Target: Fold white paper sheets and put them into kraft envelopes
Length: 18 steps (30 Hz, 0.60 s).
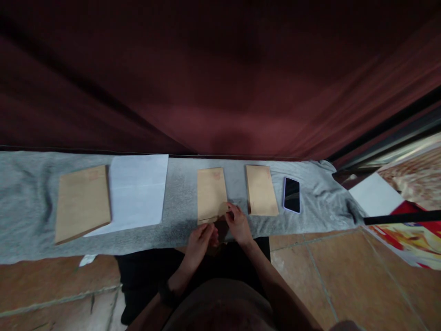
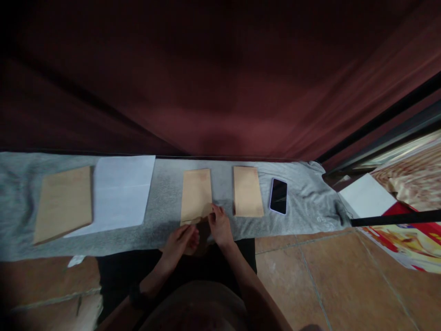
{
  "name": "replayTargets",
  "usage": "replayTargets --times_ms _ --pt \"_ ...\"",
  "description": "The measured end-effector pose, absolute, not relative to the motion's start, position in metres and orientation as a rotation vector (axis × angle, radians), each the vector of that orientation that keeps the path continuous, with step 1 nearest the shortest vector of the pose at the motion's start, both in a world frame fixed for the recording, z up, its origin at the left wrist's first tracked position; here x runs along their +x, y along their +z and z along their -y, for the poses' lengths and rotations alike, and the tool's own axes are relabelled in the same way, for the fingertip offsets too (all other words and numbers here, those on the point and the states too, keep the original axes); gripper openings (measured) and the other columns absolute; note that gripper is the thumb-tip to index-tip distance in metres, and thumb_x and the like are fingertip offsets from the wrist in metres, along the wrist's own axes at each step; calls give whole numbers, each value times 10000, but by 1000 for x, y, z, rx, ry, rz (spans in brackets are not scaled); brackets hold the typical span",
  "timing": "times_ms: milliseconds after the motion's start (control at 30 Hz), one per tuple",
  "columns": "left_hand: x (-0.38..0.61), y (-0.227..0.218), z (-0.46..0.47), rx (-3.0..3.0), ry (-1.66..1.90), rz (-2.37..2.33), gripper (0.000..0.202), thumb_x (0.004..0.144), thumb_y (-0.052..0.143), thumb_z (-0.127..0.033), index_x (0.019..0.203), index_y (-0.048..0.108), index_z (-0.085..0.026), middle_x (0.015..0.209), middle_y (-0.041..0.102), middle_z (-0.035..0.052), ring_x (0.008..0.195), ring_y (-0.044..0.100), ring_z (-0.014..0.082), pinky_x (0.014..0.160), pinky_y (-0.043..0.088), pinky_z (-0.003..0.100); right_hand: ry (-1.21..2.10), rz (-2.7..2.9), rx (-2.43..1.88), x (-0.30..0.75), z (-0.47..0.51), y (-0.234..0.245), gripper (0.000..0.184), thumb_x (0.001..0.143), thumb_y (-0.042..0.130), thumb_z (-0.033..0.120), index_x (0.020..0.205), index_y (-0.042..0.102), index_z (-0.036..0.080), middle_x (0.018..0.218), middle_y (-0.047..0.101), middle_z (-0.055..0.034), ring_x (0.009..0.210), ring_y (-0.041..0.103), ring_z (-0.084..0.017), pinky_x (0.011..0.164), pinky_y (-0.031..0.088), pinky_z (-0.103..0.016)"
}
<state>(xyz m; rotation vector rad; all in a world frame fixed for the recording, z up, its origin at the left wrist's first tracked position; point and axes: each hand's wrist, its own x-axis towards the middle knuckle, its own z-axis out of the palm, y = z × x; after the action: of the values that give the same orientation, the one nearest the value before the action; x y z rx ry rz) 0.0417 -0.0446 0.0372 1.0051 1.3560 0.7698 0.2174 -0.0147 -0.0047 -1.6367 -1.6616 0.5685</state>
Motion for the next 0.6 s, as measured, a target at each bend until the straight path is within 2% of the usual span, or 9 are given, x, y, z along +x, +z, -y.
replayTargets --times_ms 67,100,133,200,300,433,600 --pt "41 36 44 1494 851 -1432 451 1011 475 -559 1032 738 -193 1041 790 113 972 761 254 910 621 425 516 1702 -1644 218 15 -4 471 942 474 138 1379 627 224 1093 727 -94 942 734 -234 877 615 -364" --pt "41 34 43 1749 857 -1445 432 1036 445 -498 1162 725 -194 1212 763 123 1160 716 270 1045 566 456 503 1713 -1650 218 15 -4 477 946 471 137 1389 621 230 1100 722 -93 959 729 -237 890 612 -369" --pt "41 31 41 1990 831 -1440 436 1048 432 -447 1295 682 -189 1372 699 129 1326 627 280 1148 492 477 494 1725 -1663 218 16 -3 478 951 471 138 1396 617 233 1110 718 -95 979 725 -241 902 609 -373" --pt "40 24 38 2362 691 -1411 513 1046 444 -395 1492 541 -162 1570 542 134 1509 439 291 1244 380 498 481 1758 -1715 218 17 0 464 965 477 146 1401 616 227 1138 711 -106 1011 719 -250 910 606 -380" --pt "41 12 39 2623 479 -1421 632 1034 469 -394 1600 395 -124 1644 433 144 1567 334 292 1284 304 500 434 1798 -1780 217 22 6 435 999 469 168 1405 618 205 1203 699 -133 1039 716 -256 914 607 -387" --pt "42 4 44 2689 377 -1455 679 1023 463 -374 1632 327 -107 1671 375 144 1586 286 280 1312 228 485 372 1932 -1640 211 38 14 427 1046 445 216 1440 607 206 1367 667 -143 1268 637 -271 1074 551 -441" --pt "40 2 45 2704 353 -1434 675 992 417 -258 1631 310 -71 1677 362 150 1588 281 257 1326 175 460 386 2148 -1482 201 61 14 534 1072 400 240 1595 409 137 1563 538 -147 1460 495 -246 1237 409 -478"
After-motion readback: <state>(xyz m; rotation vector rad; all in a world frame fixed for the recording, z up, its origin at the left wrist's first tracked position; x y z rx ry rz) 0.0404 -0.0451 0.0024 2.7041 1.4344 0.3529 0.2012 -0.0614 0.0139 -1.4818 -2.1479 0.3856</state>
